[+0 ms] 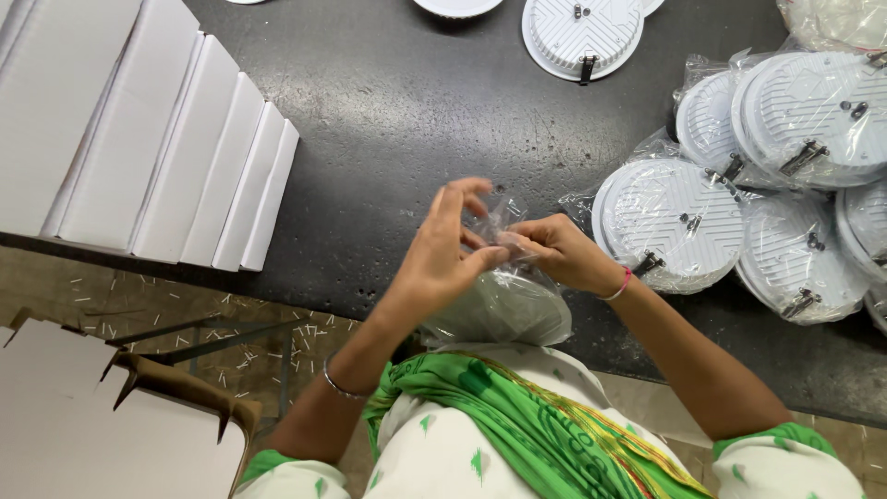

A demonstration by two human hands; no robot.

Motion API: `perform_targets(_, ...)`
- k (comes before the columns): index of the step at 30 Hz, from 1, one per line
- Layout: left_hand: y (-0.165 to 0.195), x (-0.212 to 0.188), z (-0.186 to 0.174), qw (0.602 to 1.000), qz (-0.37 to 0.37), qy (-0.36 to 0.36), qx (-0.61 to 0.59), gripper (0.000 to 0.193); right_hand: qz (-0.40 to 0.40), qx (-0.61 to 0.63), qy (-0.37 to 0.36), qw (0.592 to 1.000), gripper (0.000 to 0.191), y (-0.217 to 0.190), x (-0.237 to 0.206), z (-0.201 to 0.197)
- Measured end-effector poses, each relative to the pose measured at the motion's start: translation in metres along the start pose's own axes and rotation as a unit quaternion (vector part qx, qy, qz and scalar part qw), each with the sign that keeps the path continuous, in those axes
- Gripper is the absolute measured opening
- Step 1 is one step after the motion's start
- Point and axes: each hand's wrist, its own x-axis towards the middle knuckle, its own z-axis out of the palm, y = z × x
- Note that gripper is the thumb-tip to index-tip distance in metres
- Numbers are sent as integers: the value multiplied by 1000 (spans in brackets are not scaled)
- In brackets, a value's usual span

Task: The person wraps round LED ceiling light panels in clear plastic film at a workbench. They pull a plastic sheet over each panel, tuck and fold the film around it, place the wrapped panel on a growing stack, and occasionally open a white bag to collect the wrapped units.

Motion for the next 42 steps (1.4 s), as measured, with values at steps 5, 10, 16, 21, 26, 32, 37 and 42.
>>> perform_targets(5,-9,5,-7,985,164,8,60,27,-13,-1,-2,1000,31,0,-3,0)
perform_targets(10,-14,-2,-10,928,319,13,191,15,-6,31,-12,999,32,-15,-9,-3)
perform_targets(16,-8,-14,-17,884,348,-28,310,33,0,-1,-16,1000,37,-44,-15,-13)
perform_targets(21,6,-10,-11,893,278,-76,346,44,-5,-106,-3,994,52,-57,-27,-7)
perform_targets(26,12,-1,-15,945,275,-25,175,39,43,10,119,992,51,-49,-63,-16)
perform_targets(32,-6,23,-15,980,178,68,-49,28,90,391,425,812,46,-17,-148,-35)
perform_targets(37,-20,32,15,992,113,-6,-56,23,10,480,547,686,37,31,-181,-20)
perform_targets(42,-11,37,55,988,111,-73,-84,21,-16,506,569,648,33,67,-185,-29)
